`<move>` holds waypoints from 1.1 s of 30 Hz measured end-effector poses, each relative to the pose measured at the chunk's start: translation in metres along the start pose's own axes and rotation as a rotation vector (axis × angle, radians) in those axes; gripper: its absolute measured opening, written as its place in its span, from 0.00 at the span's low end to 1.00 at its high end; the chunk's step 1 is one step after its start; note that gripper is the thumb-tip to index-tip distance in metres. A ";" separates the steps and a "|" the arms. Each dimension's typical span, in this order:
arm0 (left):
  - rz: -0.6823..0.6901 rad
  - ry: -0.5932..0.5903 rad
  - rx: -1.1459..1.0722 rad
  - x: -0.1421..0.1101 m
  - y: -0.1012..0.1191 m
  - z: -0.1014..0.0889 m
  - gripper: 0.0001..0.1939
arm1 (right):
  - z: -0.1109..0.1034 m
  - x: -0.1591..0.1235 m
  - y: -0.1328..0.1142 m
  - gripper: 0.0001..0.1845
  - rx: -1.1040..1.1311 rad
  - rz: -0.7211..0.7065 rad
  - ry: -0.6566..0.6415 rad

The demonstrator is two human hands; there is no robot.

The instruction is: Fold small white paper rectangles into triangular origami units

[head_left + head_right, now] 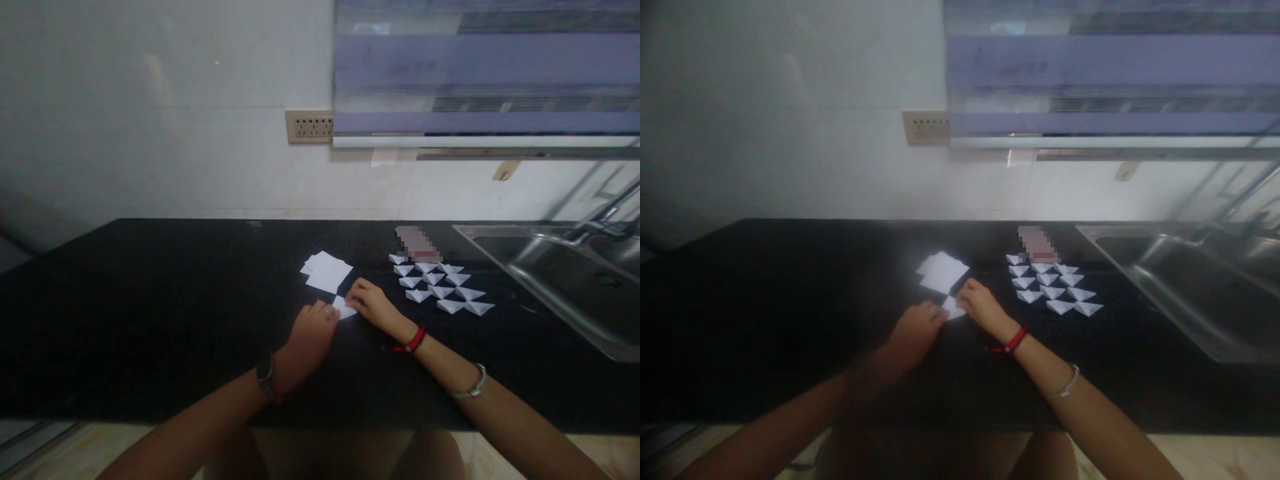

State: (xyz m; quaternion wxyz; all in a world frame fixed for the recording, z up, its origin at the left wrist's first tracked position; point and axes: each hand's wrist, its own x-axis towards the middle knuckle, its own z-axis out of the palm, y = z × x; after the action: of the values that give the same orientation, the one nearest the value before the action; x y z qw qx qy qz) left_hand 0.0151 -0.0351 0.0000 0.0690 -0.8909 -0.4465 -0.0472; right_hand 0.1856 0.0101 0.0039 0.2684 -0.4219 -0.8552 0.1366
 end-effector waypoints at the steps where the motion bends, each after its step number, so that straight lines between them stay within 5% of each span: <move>1: -0.006 -0.011 -0.006 0.000 -0.001 0.000 0.12 | -0.001 0.000 0.001 0.07 0.001 -0.004 -0.009; 8: -0.021 -0.058 -0.081 0.000 -0.004 -0.004 0.12 | -0.009 0.001 0.011 0.08 0.037 -0.017 -0.089; 16: -0.012 -0.060 -0.089 0.000 -0.010 -0.006 0.15 | -0.007 0.000 0.015 0.08 -0.019 0.178 -0.074; 24: -0.004 -0.059 -0.081 0.003 -0.005 -0.007 0.12 | 0.000 0.000 0.005 0.14 -0.023 0.173 -0.028; 33: 0.009 -0.125 -0.094 0.005 -0.007 -0.011 0.16 | 0.000 0.007 0.024 0.12 0.248 0.427 -0.056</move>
State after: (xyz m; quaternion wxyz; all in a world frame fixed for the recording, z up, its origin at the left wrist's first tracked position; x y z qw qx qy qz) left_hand 0.0116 -0.0288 0.0120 -0.0006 -0.8964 -0.4431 -0.0118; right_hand 0.1977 0.0303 -0.0046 0.2594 -0.5531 -0.7304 0.3056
